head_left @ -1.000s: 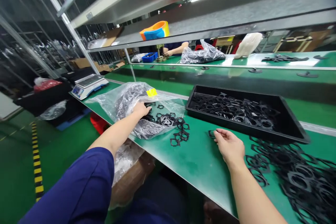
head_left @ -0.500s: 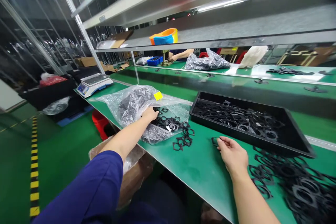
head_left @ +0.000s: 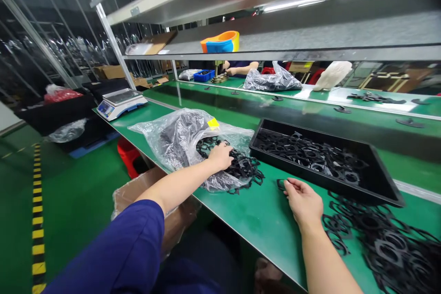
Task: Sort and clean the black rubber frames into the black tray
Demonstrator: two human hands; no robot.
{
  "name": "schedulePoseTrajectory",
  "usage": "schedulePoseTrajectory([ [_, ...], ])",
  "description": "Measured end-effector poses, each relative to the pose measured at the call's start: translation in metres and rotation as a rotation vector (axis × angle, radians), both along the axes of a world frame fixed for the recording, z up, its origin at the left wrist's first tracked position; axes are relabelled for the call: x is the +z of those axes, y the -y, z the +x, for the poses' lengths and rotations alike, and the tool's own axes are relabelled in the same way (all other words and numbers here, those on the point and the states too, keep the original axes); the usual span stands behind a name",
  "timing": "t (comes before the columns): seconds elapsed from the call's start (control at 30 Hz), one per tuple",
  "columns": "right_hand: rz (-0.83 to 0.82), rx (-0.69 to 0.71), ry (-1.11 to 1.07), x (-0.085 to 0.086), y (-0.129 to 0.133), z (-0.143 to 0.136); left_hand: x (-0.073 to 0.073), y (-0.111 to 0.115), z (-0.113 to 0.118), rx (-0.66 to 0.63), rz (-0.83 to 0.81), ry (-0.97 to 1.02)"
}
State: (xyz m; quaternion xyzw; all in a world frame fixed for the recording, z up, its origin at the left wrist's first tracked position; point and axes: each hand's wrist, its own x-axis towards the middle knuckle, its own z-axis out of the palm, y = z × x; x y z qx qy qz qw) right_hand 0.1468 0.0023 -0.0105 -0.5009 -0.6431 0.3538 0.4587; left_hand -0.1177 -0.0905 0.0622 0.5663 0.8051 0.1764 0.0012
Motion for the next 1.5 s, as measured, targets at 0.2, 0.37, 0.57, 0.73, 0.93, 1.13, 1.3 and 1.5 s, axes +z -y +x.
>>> schedulePoseTrajectory([
  [0.2, -0.055, 0.003, -0.037, 0.001, 0.002, -0.001, -0.002, -0.008, 0.030, -0.150, 0.042, -0.055],
  [0.37, -0.059, 0.003, -0.071, 0.002, 0.003, -0.002, 0.010, -0.009, 0.040, -0.253, 0.052, -0.083],
  [0.57, -0.119, 0.013, -0.119, 0.011, 0.012, -0.003, 0.031, -0.014, 0.030, -0.235, 0.005, -0.074],
  [0.73, -0.143, 0.013, -0.203, 0.015, 0.013, -0.005, 0.026, -0.013, 0.051, -0.468, 0.055, -0.098],
  [0.93, -0.153, 0.016, -0.244, 0.013, 0.011, -0.005, 0.007, -0.018, 0.091, -0.855, -0.063, -0.277],
  [1.13, -0.174, 0.000, -0.291, 0.015, 0.008, -0.006, 0.005, -0.033, 0.095, -0.775, 0.033, -0.134],
  [1.3, -0.178, -0.004, -0.408, 0.020, 0.008, -0.007, 0.004, -0.044, 0.108, -0.546, 0.159, 0.179],
  [1.5, -0.268, 0.013, -0.610, 0.034, 0.016, -0.003, -0.016, -0.052, 0.119, -0.530, 0.295, 0.602],
])
